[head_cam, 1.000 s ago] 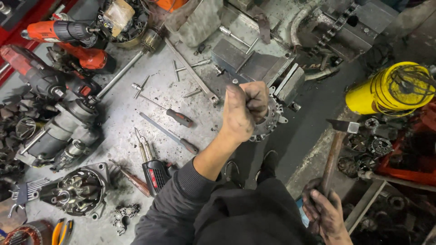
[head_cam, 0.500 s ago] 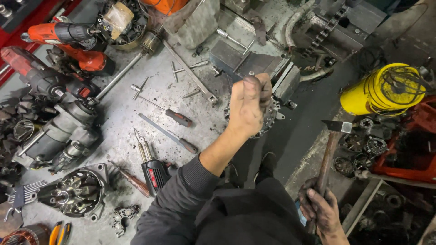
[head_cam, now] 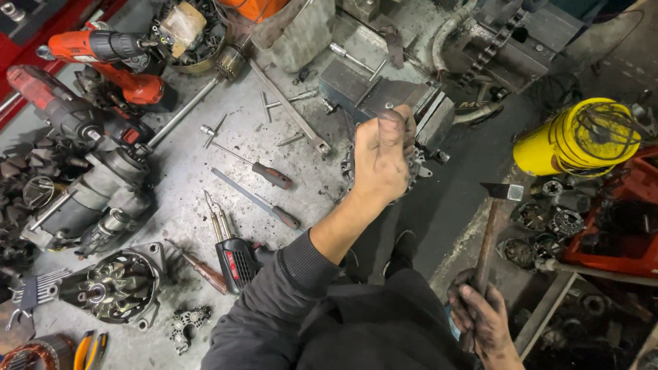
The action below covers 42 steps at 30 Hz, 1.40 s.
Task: The person uses a heat gun to apply heat to a mechanical part clamped in a vise. They then use a screwdriver and a hammer to tap and remove components from the part. The person also moves the part to the floor to continue hammering it.
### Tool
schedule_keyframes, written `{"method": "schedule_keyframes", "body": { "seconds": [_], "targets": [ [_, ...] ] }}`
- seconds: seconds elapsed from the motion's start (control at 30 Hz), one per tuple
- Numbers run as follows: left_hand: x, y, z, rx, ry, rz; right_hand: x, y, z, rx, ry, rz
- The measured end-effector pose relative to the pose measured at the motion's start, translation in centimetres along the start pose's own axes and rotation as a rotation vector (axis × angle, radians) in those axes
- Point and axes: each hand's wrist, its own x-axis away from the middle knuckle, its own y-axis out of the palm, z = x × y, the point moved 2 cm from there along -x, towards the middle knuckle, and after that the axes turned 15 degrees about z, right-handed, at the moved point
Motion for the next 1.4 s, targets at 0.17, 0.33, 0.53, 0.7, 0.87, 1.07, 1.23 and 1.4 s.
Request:
{"method": "schedule_keyframes", "body": {
  "seconds": [0.17,0.33,0.53,0.7,0.87,1.07,1.23,1.4],
  "targets": [
    [0.2,0.3,0.4,-0.192,0.178,0.019,-0.6,-1.6,1.0,0.017,-0.007,0.021],
    [0.2,0.8,0.5,-0.250,0.262,-0.109,-0.1,-1.0,-0.3,0.080,-0.076,0.004],
    [0.2,0.0,-0.8,-0.131,0.329,-0.092,-1.3,-2.7,-0.3,0.206,-0.091,0.072],
    [0.8,0.6,1.5,-0.202,0.203,-0.095,-1.2,-1.6,-0.7,0.165,-0.103,0.016],
    [0.7,0.7,0.6,-0.180,0.156,-0.086,-0.4,-1.0,-1.1,0.215,-0.077,0.095],
    [0.3,0.8,0.4,-0.222,0.210,-0.091,-0.2,-1.2,-1.2,0.182,-0.079,0.062],
    [0.3,1.0,0.2,-0.240,0.219,-0.084,-0.3,-1.8,-1.0,0.173,-0.087,0.042],
    [0.1,1.3,0.0,-0.276,0.153,-0.096,-0.7,-2.6,-0.6,0.176,-0.103,0.035]
  ]
}}
